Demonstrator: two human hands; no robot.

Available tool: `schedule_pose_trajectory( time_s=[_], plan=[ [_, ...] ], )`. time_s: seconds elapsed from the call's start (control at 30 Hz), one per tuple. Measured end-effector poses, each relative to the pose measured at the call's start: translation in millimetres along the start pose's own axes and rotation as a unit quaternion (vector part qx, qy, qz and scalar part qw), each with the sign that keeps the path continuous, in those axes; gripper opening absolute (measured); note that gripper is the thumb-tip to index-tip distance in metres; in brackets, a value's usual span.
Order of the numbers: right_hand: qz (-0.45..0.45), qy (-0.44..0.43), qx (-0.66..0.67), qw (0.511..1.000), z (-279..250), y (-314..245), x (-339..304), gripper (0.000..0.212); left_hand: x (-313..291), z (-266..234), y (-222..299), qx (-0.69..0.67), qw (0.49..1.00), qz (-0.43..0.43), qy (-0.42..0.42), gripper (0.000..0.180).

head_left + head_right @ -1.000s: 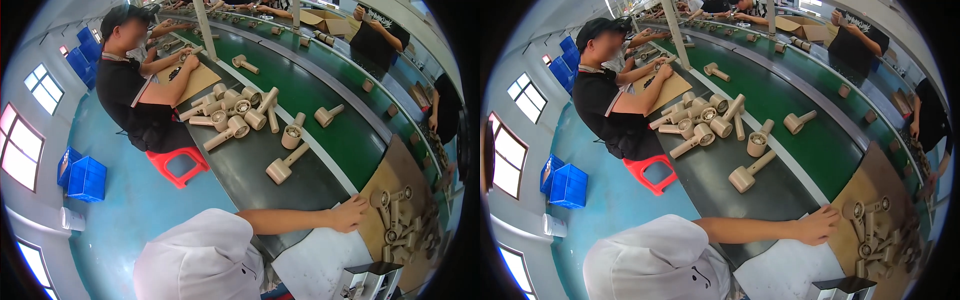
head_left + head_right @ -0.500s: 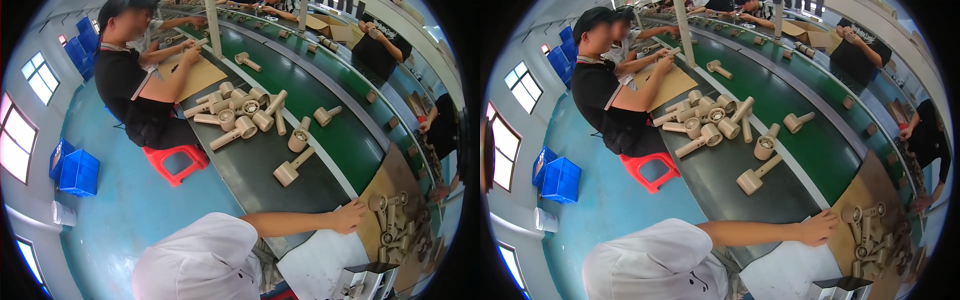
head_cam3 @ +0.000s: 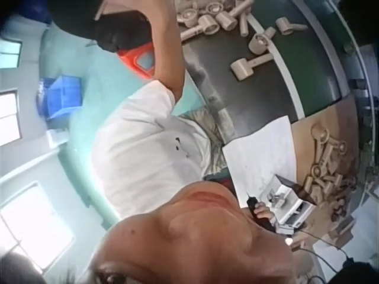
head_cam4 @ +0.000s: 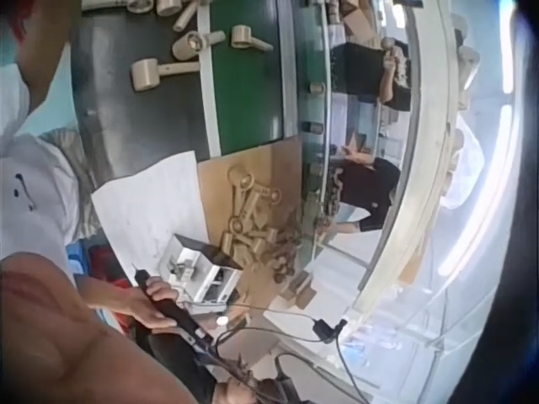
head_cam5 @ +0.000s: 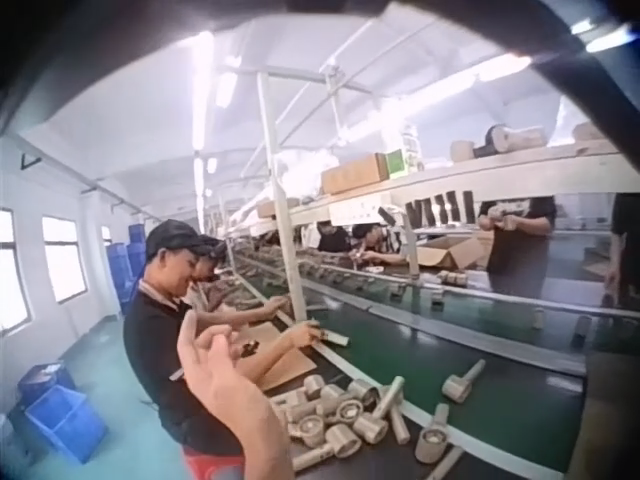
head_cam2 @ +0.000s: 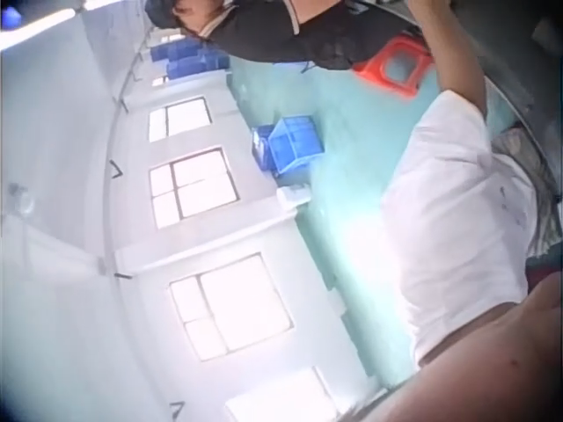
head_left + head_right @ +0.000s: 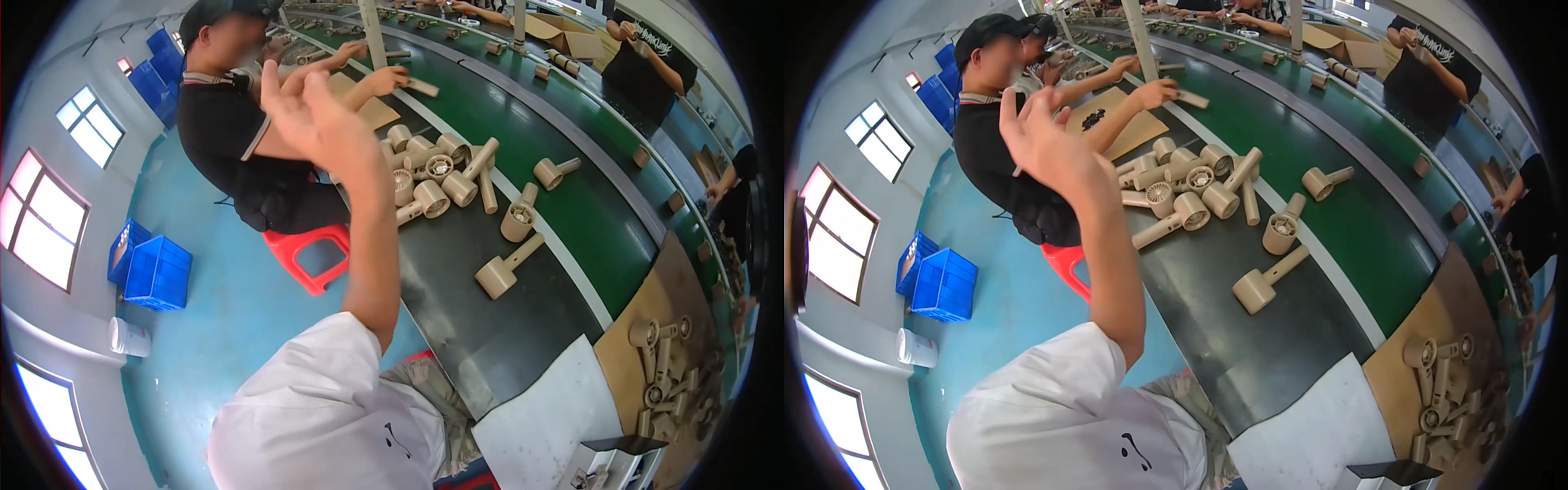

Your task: The person assembles plastic hair dryer components by securing fan components and motor units into a hair dryer housing with screws using an electric screwdriver.

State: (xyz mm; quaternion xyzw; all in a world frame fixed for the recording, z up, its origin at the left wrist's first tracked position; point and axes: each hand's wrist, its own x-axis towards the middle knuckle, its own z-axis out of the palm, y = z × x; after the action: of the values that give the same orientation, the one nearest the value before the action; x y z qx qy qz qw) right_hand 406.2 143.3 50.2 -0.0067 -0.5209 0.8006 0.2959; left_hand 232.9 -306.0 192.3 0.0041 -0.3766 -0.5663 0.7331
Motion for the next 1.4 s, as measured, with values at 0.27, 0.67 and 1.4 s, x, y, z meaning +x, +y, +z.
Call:
schedule_pose_trajectory(
  time_s=[0.27, 0.67, 1.4],
  plan=[
    [-0.034, -0.102, -0.036, 0.994, 7, 1, 13, 0.054, -228, -12, -36, 0.076, 0.797, -0.165, -0.577, 0.022],
    [-0.030, -0.010, -0.041, 0.999, 6, -2, 27, 0.054, -425, 25, -68, 0.028, 0.632, 0.004, -0.775, 0.041],
    [-0.095, 0.098, -0.207, 0.969, 16, 8, 63, 0.073, -481, 99, -78, 0.077, 0.629, 0.066, -0.771, 0.045]
  ],
)
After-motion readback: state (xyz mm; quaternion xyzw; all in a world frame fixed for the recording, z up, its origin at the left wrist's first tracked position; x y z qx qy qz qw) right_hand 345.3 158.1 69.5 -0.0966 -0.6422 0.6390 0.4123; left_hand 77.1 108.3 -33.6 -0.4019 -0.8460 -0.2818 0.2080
